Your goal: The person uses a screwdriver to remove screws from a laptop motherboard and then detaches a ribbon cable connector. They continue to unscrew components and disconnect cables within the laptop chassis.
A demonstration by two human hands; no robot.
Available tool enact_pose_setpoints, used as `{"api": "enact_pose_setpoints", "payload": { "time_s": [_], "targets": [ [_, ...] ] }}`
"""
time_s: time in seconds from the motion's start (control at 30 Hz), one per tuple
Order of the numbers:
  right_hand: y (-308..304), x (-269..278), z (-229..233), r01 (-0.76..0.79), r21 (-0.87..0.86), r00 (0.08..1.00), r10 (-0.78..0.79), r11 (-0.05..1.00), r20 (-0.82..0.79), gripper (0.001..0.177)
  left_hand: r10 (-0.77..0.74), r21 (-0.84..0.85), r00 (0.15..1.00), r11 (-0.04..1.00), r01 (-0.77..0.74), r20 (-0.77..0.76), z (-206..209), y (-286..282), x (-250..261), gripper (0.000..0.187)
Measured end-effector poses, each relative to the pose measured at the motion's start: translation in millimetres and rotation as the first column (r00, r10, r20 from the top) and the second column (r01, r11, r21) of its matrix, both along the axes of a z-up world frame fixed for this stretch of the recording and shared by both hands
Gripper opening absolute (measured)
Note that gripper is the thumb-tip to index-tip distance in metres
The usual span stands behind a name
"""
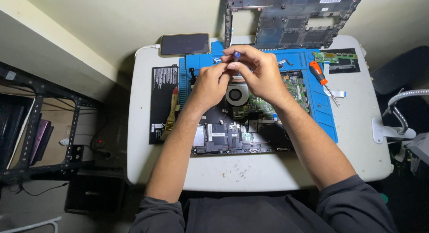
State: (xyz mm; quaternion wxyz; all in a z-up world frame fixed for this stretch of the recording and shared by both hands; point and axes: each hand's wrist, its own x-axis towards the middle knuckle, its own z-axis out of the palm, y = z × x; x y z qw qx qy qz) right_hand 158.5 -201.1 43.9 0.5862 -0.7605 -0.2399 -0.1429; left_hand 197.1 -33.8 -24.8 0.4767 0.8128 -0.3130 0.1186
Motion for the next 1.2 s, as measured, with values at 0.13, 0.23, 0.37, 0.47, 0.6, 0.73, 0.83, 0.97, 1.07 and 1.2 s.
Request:
{"api": "enact_pose_setpoints", "payload": {
  "time_s": [0.13,0.23,0.37,0.47,0.6,0.73,0.83,0.97,1.07,1.2],
  "targets": [
    [1.3,1.5,-0.7,0.031,-0.042,0.999,-0.029,0.999,0.039,0.027,-0.001,-0.039,1.000,0.999,0.002,0.025,19.2,-5.0,-2.8,0.013],
    [1.1,1.5,0.9,0.032,-0.030,0.999,-0.031,0.999,0.037,0.030,0.037,-0.109,0.999,0.993,-0.032,0.036,17.5,-7.6,-3.1,0.008],
    [-0.1,1.5,4.1,-0.027,0.003,0.999,0.027,1.000,0.030,0.032,0.097,-0.193,0.995,0.977,-0.090,0.032,12.4,-12.4,-3.2,0.006],
    [-2.9,3.0,7.8,-0.059,-0.021,0.998,0.059,0.998,0.007,0.033,0.097,-0.205,0.994,0.975,-0.084,0.053,13.6,-12.6,-2.1,0.014],
    [-2.8,1.7,9.6,-0.056,-0.018,0.998,0.056,0.998,-0.020,0.033,0.057,-0.135,0.994,0.990,-0.044,0.094,13.5,-6.1,-1.6,0.017],
    [-5.3,4.7,2.2,-0.038,0.043,0.999,0.040,0.998,-0.032,0.030,0.031,-0.075,0.997,0.997,-0.026,0.064,15.4,-2.1,-2.8,0.004],
    [-5.7,6.2,1.9,0.002,0.000,1.000,-0.002,1.000,0.015,0.023,0.020,-0.024,0.999,1.000,-0.019,0.036,18.1,-1.5,-2.6,0.005],
    [-6.1,10.0,0.5,0.115,-0.059,0.992,-0.111,0.992,0.068,0.020,0.027,-0.034,0.997,0.999,-0.030,-0.076,28.8,-5.2,-8.0,0.006],
    [-5.2,11.6,-2.8,0.150,-0.038,0.987,-0.147,0.988,0.060,0.030,0.100,-0.105,0.995,0.989,-0.100,-0.010,21.0,-8.8,-9.2,0.022],
    [-8.2,9.1,5.5,0.071,-0.108,0.996,-0.065,0.992,0.062,0.030,0.055,-0.121,0.998,0.991,-0.050,0.035,21.6,-6.8,-11.1,0.011]
  ]
}}
